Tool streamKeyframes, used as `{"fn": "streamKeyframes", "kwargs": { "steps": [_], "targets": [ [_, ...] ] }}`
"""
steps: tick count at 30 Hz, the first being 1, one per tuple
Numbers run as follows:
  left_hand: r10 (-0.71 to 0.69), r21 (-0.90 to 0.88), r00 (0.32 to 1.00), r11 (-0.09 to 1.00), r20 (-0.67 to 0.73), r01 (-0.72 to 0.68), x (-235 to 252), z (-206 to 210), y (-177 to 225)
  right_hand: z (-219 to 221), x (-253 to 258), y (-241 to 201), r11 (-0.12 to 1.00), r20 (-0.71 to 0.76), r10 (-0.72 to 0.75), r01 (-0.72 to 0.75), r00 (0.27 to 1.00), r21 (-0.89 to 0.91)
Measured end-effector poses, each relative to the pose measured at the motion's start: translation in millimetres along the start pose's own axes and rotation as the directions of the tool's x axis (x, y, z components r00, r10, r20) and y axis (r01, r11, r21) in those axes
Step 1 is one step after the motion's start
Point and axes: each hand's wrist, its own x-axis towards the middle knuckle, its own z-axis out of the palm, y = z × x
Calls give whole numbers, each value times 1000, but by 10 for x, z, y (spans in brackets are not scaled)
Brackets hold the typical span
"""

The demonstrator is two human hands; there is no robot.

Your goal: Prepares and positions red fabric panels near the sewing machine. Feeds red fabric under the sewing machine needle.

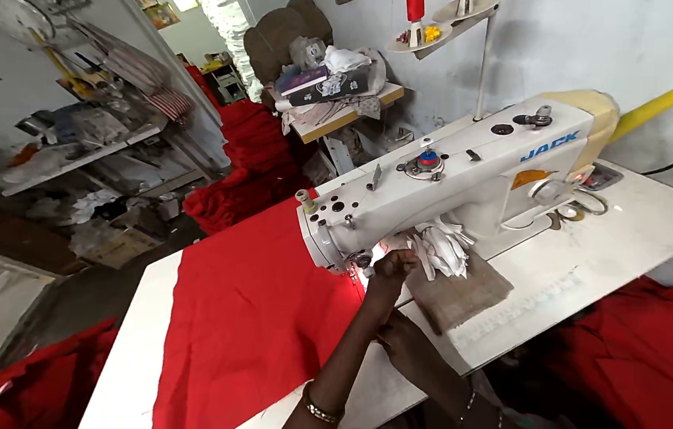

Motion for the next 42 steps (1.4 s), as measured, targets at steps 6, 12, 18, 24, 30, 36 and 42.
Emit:
{"fn": "streamKeyframes", "kwargs": {
  "steps": [6, 12, 18, 24, 30, 36, 42],
  "targets": [
    [363, 519, 815, 636, 452, -571, 329, -29, -133, -11, -2, 0, 1000, 54, 17, -17, 998, -5],
    [305, 512, 742, 567, 598, -645, 568, 15, -134, -67, 15, -24, 998, 100, 48, -51, 994, 28],
    [383, 441, 825, 709, 415, -551, 466, -25, -171, -29, 26, 7, 999, 60, 17, -18, 998, 27],
    [215, 575, 971, 784, 104, -235, -616, 7, 350, -306, 92, -239, 880, 407, 426, -474, 808, 21],
    [-245, 201, 950, 938, -193, 283, -940, -773, -95, 26, -25, 10, 997, -13, 53, -52, 999, 52],
    [-114, 429, 955, 874, -274, 227, -454, -824, -382, 2, -23, -17, 996, 41, 82, -81, 996, -25],
    [-183, 396, 935, 869, -304, 298, -361, -816, -410, 4, -2, -16, 995, 52, 83, -80, 995, -56]
  ]
}}
